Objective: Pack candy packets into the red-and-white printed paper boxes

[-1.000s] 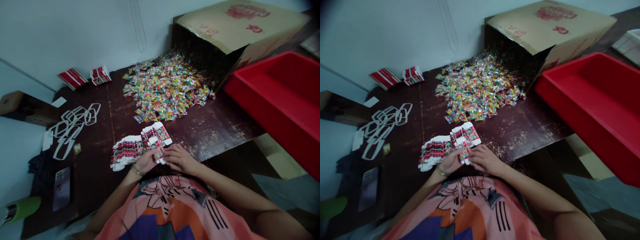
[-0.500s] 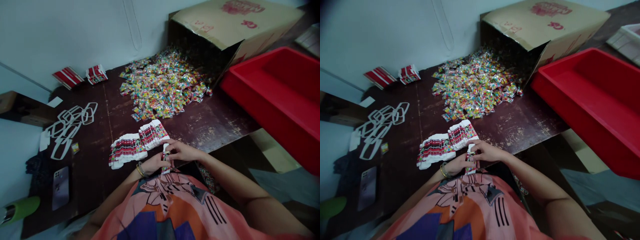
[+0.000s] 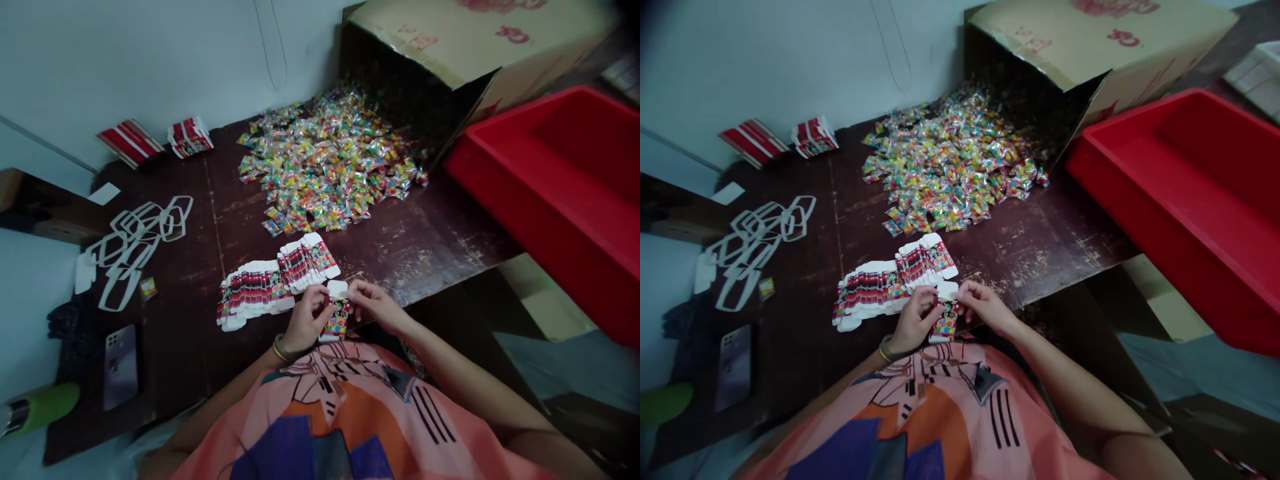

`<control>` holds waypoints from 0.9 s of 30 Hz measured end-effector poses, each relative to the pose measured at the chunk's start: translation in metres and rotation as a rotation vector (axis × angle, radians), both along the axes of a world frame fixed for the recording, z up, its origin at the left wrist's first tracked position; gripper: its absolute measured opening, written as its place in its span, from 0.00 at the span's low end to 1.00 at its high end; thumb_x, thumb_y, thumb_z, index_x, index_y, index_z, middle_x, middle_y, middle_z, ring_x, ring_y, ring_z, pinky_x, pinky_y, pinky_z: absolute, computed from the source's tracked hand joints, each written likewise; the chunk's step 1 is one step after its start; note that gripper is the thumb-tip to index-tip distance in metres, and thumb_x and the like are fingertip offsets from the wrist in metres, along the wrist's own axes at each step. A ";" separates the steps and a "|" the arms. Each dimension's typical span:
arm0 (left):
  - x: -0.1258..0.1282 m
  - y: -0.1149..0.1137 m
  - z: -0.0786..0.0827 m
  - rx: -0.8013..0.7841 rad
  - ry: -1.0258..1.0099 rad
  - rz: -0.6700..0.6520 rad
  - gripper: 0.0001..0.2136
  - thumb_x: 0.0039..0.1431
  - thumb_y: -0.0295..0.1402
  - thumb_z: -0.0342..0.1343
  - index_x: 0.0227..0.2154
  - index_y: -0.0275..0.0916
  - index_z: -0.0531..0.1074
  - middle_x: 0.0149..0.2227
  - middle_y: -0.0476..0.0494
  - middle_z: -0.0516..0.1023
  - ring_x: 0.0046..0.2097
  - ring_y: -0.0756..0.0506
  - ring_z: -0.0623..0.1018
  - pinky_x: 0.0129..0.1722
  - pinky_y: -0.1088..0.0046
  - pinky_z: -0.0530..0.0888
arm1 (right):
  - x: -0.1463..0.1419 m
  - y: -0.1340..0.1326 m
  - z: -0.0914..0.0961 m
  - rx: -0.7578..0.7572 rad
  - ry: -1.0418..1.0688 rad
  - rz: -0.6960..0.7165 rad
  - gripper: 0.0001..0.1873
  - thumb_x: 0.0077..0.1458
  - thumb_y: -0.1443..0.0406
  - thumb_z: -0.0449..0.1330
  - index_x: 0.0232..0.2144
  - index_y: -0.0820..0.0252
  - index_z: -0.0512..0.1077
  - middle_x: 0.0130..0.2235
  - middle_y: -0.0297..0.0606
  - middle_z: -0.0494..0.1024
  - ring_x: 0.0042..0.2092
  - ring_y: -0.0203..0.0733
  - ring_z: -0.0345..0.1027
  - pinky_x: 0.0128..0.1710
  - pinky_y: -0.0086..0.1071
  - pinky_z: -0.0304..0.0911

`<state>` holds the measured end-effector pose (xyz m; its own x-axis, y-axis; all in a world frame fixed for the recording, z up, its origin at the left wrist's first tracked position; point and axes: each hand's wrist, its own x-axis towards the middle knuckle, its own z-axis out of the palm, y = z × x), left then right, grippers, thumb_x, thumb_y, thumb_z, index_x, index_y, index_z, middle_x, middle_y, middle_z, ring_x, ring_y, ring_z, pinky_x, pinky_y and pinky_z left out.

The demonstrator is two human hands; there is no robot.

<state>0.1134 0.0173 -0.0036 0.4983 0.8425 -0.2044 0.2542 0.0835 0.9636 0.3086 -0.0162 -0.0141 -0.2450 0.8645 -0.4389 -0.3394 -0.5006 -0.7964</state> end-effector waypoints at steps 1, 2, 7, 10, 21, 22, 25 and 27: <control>-0.003 -0.002 0.001 0.008 0.012 -0.060 0.13 0.59 0.39 0.54 0.43 0.40 0.62 0.29 0.51 0.72 0.31 0.50 0.73 0.35 0.76 0.68 | 0.002 -0.001 -0.003 -0.099 0.107 0.027 0.16 0.51 0.55 0.64 0.30 0.60 0.66 0.23 0.29 0.71 0.21 0.28 0.62 0.20 0.21 0.60; -0.006 -0.003 0.002 0.017 0.026 -0.108 0.13 0.59 0.39 0.54 0.43 0.39 0.64 0.30 0.50 0.73 0.32 0.50 0.73 0.35 0.76 0.68 | 0.003 -0.002 -0.006 -0.189 0.215 0.048 0.16 0.49 0.57 0.66 0.31 0.61 0.67 0.24 0.29 0.72 0.22 0.28 0.63 0.21 0.20 0.61; -0.011 -0.008 0.005 0.050 0.099 -0.167 0.11 0.60 0.39 0.51 0.38 0.38 0.71 0.30 0.48 0.74 0.32 0.49 0.73 0.34 0.75 0.67 | 0.003 0.003 -0.010 -0.303 0.359 0.132 0.17 0.46 0.65 0.69 0.37 0.62 0.69 0.26 0.29 0.74 0.21 0.26 0.65 0.22 0.19 0.65; -0.005 -0.009 0.010 -0.049 0.053 -0.052 0.11 0.59 0.37 0.52 0.40 0.37 0.71 0.31 0.47 0.74 0.33 0.48 0.72 0.35 0.74 0.67 | 0.002 0.011 0.000 -0.233 0.219 0.265 0.18 0.43 0.65 0.70 0.37 0.62 0.71 0.28 0.30 0.75 0.21 0.27 0.66 0.21 0.21 0.65; -0.001 -0.001 0.014 -0.874 -0.411 0.044 0.36 0.51 0.30 0.53 0.64 0.41 0.50 0.51 0.39 0.74 0.44 0.43 0.76 0.45 0.65 0.70 | -0.010 0.017 0.028 0.293 -0.336 0.289 0.18 0.54 0.52 0.61 0.33 0.61 0.79 0.34 0.37 0.71 0.27 0.31 0.66 0.23 0.25 0.64; -0.005 -0.001 0.014 -0.841 -0.417 0.003 0.36 0.52 0.30 0.55 0.64 0.42 0.50 0.54 0.38 0.71 0.48 0.42 0.75 0.48 0.64 0.69 | -0.009 0.017 0.028 0.342 -0.365 0.294 0.17 0.54 0.53 0.60 0.36 0.60 0.79 0.35 0.38 0.73 0.29 0.33 0.68 0.26 0.27 0.66; -0.014 -0.002 0.012 -0.680 -0.349 -0.099 0.38 0.50 0.28 0.59 0.64 0.43 0.52 0.59 0.37 0.66 0.56 0.40 0.69 0.54 0.64 0.64 | -0.004 0.012 0.026 0.647 -0.496 0.369 0.14 0.61 0.60 0.55 0.44 0.57 0.77 0.41 0.42 0.75 0.42 0.40 0.69 0.41 0.33 0.67; -0.016 -0.002 0.009 -0.619 -0.286 -0.125 0.40 0.49 0.26 0.61 0.64 0.43 0.50 0.59 0.37 0.65 0.58 0.40 0.67 0.55 0.65 0.63 | -0.003 0.005 0.026 0.853 -0.612 0.433 0.15 0.62 0.63 0.54 0.48 0.57 0.75 0.45 0.44 0.74 0.46 0.42 0.66 0.45 0.37 0.65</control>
